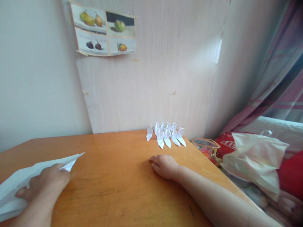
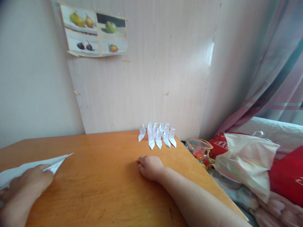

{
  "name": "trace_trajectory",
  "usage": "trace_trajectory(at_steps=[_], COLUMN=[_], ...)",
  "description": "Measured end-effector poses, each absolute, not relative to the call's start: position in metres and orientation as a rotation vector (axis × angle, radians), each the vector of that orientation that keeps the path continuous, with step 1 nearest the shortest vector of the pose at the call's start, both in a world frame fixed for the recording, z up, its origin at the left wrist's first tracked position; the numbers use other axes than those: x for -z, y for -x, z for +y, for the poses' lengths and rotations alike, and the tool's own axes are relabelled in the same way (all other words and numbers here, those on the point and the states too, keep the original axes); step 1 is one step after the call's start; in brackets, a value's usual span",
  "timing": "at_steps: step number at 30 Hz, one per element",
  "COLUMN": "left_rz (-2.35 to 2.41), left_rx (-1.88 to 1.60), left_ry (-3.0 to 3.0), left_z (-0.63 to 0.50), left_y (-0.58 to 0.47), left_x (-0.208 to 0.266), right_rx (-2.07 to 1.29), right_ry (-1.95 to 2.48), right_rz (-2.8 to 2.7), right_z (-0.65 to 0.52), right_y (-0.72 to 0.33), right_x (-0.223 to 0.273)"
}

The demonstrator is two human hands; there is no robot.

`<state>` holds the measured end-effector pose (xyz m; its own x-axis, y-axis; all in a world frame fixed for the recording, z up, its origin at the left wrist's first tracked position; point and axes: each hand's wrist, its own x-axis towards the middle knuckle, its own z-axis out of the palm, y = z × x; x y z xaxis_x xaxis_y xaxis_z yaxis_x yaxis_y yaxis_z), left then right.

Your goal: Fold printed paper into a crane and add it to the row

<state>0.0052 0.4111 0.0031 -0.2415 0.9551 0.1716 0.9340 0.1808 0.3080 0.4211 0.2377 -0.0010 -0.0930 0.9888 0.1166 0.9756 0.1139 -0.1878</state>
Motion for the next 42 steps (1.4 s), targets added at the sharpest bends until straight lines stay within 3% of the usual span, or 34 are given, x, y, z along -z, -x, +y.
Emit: trace_trajectory(at_steps=[2, 16, 32, 42], left_rz=[2.450, 2.306, 1.449, 1.122], left_rx=[-0.490, -0.522, -0.867, -0.826], left_ry=[-1.752, -2.268, -2.761, -2.706], left_z=[0.402, 0.381, 0.387, 0.366], left_y=[-0.011, -0.039, -0.073, -0.104], left_x=[-0.011, -0.021, 0.005, 0.003], right_rx=[-0.087, -0.082, -0.095, -0.137], right_ry=[1.956, 1.948, 1.957, 1.995], right_rz=[-2.173, -2.176, -2.164, -2.140], right_z=[0.238, 0.239, 0.239, 0.237], right_y=[-0.421, -0.423, -0.420, -0.418], right_x=[0.002, 0.005, 0.004, 0.001])
